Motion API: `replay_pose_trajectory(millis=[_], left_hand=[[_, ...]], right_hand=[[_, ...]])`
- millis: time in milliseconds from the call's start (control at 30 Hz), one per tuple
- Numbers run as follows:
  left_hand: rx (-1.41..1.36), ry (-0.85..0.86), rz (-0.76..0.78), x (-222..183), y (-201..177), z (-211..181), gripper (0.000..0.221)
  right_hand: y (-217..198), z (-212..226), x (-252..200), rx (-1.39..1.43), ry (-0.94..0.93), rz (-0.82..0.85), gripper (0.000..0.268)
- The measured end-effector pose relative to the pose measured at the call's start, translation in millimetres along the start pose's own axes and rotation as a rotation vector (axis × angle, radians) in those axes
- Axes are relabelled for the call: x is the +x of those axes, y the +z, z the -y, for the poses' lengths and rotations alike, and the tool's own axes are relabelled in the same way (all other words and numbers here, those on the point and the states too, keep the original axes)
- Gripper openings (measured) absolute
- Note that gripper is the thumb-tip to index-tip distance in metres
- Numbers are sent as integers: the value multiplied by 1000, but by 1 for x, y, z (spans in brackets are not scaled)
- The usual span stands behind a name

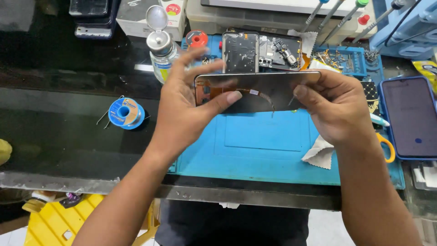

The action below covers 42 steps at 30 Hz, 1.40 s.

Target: Cleaning the internal chassis of a mobile phone and handling components during the repair process.

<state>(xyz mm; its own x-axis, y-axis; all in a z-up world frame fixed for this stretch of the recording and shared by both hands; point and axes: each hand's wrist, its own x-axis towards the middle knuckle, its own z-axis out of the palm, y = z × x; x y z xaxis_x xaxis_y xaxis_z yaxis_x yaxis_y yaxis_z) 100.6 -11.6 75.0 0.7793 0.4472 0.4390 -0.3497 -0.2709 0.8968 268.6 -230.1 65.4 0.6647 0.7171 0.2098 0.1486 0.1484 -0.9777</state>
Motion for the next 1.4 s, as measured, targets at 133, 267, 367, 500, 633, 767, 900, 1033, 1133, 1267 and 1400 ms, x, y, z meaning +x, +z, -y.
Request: replay_pose_trajectory(millis=[133, 267, 367, 500, 633, 767, 900, 1033, 1133, 1267, 1400], left_hand=[[-163, -375, -3, 8, 13, 28, 11], [-114, -467, 62, -10, 11, 41, 8], [-45, -544, 124, -19, 11, 49, 11], [-33, -540, 142, -22, 12, 57, 10], [-19, -515, 198, -23, 12, 60, 10], [-52, -507, 217, -21, 13, 61, 10], [-56, -540, 207, -22, 14, 67, 13], [-11, -543, 222, -22, 13, 65, 12], [-10, -533, 234, -24, 13, 68, 12], [12, -548, 228, -23, 12, 67, 15], [-16, -527, 229, -24, 12, 69, 14]], right_hand=[[-8, 11, -5, -288, 115, -25, 9], [-11, 12, -15, -479, 143, 81, 23], [-11, 7, -20, -521, 155, 79, 21], [-11, -1, -22, -560, 159, 63, 15], [0, -1, -24, -803, 78, 52, 9], [5, -8, -26, -848, 131, -51, 11], [3, -8, -25, -827, 163, -52, 12], [0, -6, -25, -768, 167, -16, 13], [-6, -5, -26, -732, 168, -14, 14], [-21, -1, -27, -762, -99, 90, 12], [-42, -5, -34, -947, -369, 328, 29]])
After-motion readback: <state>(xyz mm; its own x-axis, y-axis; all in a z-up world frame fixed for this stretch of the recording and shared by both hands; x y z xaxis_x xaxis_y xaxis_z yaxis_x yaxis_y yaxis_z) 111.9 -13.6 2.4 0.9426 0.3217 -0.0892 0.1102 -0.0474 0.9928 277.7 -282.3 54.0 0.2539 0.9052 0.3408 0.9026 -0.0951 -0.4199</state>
